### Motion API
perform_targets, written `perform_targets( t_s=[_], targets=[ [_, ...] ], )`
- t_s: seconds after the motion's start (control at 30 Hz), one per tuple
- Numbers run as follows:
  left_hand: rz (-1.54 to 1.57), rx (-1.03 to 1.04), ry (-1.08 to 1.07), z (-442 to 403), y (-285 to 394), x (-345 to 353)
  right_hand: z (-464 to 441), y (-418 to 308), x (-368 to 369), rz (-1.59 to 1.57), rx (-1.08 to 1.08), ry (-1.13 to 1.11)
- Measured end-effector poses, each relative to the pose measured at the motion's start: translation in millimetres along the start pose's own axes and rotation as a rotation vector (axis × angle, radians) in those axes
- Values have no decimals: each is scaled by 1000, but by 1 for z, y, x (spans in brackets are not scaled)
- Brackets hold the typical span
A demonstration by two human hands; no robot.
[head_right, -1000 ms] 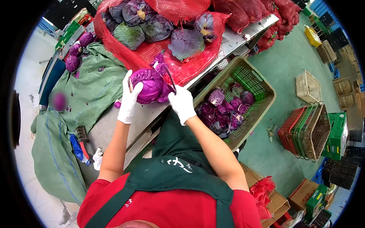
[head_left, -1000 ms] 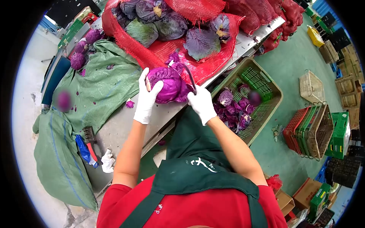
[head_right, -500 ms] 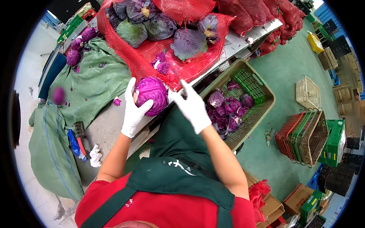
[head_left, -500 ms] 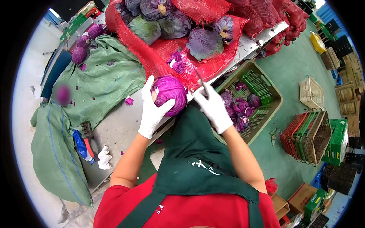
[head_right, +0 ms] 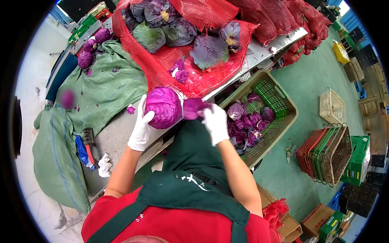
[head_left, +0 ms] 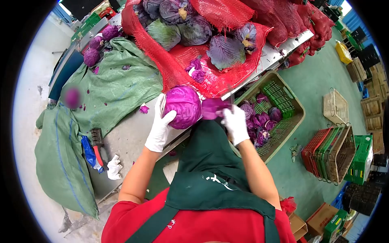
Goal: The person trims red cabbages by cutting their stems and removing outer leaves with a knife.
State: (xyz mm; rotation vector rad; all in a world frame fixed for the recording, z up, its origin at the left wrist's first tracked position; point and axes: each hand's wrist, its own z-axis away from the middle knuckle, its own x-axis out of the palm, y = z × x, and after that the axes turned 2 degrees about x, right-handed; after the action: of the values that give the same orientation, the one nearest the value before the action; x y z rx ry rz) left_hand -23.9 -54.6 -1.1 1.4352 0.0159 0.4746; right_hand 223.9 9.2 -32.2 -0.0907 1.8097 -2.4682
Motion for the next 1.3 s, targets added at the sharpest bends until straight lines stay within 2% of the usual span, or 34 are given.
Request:
perform_targets(
  t_s=[0.03, 0.07, 0.1, 0.13, 0.2, 0.23, 0.27, 0.33, 0.37, 0.47, 0.53, 0.6, 0.63, 0.67, 0.73, 0.77, 0.8, 0.87, 0.9, 0.93, 0.97, 1.0, 1.03, 1.07, 1.1, 1.13, 1.23, 1.3],
  targets=[
    [38, 23, -58, -2, 3, -2, -17, 29, -28, 217, -45, 88],
    [78, 44, -116, -4, 6, -3, -10, 15, -44, 138, 33, 184],
    [4, 85, -127, -8, 8, -2, -25, 46, -77, 591, -126, 306],
    [11, 81, -126, -10, 12, 0, -10, 33, -88, 886, -523, 453],
    [-459, 344, -169, -12, 16, 9, 6, 6, -90, 955, -287, 510],
    [-714, 589, -155, -20, 10, 12, 6, -1, -87, 915, -380, 453],
    [-855, 649, -225, -24, 9, 13, 5, -7, -80, 731, -371, 340],
    [-986, 669, -287, -20, 8, 27, 3, -27, -57, 434, -183, 52],
    [-1004, 710, -326, -20, 5, 29, 5, -45, -44, 480, -268, 6],
    [-1034, 718, -348, -17, 7, 37, -4, -64, -13, 503, -550, -73],
    [-1099, 732, -356, -16, 10, 37, -13, -63, -4, 459, -474, -145],
    [-1212, 707, -338, -16, 14, 38, -21, -61, 2, 520, -584, -58],
    [-1234, 674, -297, -15, 16, 41, -17, -64, 2, 516, -487, 22],
    [-1233, 670, -286, -15, 18, 40, -11, -67, 1, 560, -481, 91],
    [-1196, 535, -181, -20, 20, 39, -5, -64, -4, 535, -387, 33],
    [-1182, 558, -165, -26, 17, 31, -1, -54, -6, 631, -518, 8],
    [-1209, 479, -194, -31, 24, 25, 2, -47, -6, 591, -501, -10],
    [-1019, 208, -260, -41, 44, 22, 9, -41, -3, 667, -410, -35],
    [-1124, 205, -263, -47, 46, 19, 15, -45, 2, 667, -408, -38],
    [-1124, 203, -261, -48, 36, 18, 22, -54, 9, 505, -324, -79],
    [-1110, 472, -187, -51, 16, 18, 25, -60, 13, 344, -242, -119],
    [-1084, 742, -112, -53, 2, 20, 22, -59, 14, 342, -244, -120],
    [-927, 681, -113, -50, -3, 27, 17, -56, 14, 443, -343, -105],
    [-748, 465, -167, -49, -3, 31, 12, -54, 13, 546, -441, -89],
    [-771, 458, -172, -48, -1, 35, 7, -53, 13, 626, -557, -40],
    [-793, 451, -177, -48, 1, 39, 3, -53, 12, 631, -558, -36],
    [-791, 417, -232, -55, 13, 44, -11, -48, 11, 838, -748, -39],
    [-772, 379, -243, -64, 15, 41, -18, -45, 11, 831, -751, -49]
  ],
)
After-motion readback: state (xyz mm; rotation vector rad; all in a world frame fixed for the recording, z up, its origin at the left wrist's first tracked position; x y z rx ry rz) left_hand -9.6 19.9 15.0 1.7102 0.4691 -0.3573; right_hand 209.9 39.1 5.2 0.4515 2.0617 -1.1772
